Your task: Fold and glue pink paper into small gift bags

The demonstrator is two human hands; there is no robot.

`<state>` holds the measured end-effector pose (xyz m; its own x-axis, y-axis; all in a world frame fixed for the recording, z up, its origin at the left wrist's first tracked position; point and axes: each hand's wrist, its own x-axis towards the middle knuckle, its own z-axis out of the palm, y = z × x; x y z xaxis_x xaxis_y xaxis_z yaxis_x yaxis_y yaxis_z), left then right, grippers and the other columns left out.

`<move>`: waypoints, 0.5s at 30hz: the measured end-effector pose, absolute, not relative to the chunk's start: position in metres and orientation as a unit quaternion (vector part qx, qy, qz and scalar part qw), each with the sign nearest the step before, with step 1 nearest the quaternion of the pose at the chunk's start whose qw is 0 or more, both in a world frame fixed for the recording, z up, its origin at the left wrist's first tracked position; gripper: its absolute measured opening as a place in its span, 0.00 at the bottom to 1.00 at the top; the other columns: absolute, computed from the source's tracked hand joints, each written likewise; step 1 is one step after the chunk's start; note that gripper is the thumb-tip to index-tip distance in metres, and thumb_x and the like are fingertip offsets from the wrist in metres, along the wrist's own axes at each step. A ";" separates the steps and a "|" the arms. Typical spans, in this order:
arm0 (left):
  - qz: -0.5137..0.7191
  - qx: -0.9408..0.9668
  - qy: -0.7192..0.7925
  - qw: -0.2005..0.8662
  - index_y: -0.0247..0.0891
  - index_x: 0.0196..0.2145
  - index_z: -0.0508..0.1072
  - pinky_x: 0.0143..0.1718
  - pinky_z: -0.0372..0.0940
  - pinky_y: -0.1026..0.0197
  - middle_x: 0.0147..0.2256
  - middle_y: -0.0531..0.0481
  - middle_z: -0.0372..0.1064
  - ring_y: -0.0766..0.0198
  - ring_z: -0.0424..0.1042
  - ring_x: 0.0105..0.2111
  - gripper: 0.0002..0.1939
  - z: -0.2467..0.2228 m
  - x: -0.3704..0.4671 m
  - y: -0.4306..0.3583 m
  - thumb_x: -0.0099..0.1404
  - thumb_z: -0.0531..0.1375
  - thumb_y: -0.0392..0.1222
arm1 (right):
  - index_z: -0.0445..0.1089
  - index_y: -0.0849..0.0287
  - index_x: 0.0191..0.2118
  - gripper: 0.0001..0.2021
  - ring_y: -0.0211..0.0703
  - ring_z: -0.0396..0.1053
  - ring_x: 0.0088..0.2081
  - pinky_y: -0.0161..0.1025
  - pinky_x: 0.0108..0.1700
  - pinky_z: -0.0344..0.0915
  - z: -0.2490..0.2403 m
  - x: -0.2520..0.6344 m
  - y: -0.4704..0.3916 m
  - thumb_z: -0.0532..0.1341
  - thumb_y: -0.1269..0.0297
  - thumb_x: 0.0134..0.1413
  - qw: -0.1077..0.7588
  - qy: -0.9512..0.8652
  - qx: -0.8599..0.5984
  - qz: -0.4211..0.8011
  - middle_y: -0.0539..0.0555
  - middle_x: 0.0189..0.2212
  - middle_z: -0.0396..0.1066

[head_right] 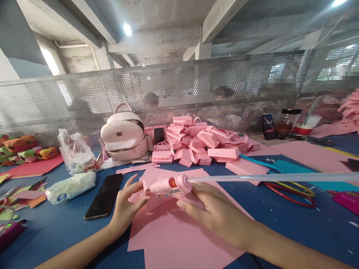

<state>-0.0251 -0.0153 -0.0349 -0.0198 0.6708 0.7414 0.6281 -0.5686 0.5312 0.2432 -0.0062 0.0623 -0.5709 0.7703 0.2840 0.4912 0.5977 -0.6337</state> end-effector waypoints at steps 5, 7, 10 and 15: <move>0.537 0.701 0.468 0.022 0.42 0.41 0.80 0.62 0.61 0.37 0.36 0.47 0.82 0.52 0.80 0.36 0.14 -0.034 -0.025 -0.016 0.64 0.65 0.54 | 0.79 0.54 0.33 0.22 0.53 0.74 0.35 0.46 0.47 0.71 0.064 0.250 -0.006 0.56 0.43 0.60 0.266 -0.838 -0.408 0.245 0.54 0.32 0.78; 0.539 0.699 0.469 0.021 0.42 0.41 0.80 0.62 0.61 0.38 0.36 0.47 0.82 0.52 0.81 0.36 0.14 -0.033 -0.025 -0.016 0.64 0.65 0.53 | 0.79 0.54 0.37 0.23 0.55 0.74 0.38 0.48 0.48 0.71 0.063 0.256 -0.005 0.56 0.42 0.59 0.259 -0.831 -0.423 0.251 0.56 0.34 0.78; 0.544 0.696 0.468 0.020 0.42 0.40 0.80 0.62 0.62 0.39 0.36 0.47 0.82 0.54 0.80 0.34 0.14 -0.033 -0.024 -0.016 0.63 0.66 0.53 | 0.78 0.55 0.40 0.22 0.56 0.74 0.39 0.49 0.49 0.71 0.060 0.264 -0.003 0.56 0.42 0.60 0.258 -0.829 -0.426 0.255 0.56 0.35 0.77; 0.550 0.689 0.471 0.026 0.41 0.37 0.80 0.61 0.62 0.39 0.34 0.48 0.82 0.57 0.78 0.29 0.14 -0.032 -0.024 -0.017 0.63 0.66 0.54 | 0.78 0.55 0.34 0.22 0.56 0.73 0.36 0.45 0.45 0.71 0.057 0.271 -0.001 0.58 0.40 0.55 0.299 -0.803 -0.455 0.240 0.55 0.32 0.77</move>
<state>-0.0236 -0.0168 -0.0323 -0.0491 0.6779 0.7336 0.6211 -0.5545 0.5539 0.2707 -0.0015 0.0569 -0.4067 0.8753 0.2615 0.5880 0.4699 -0.6584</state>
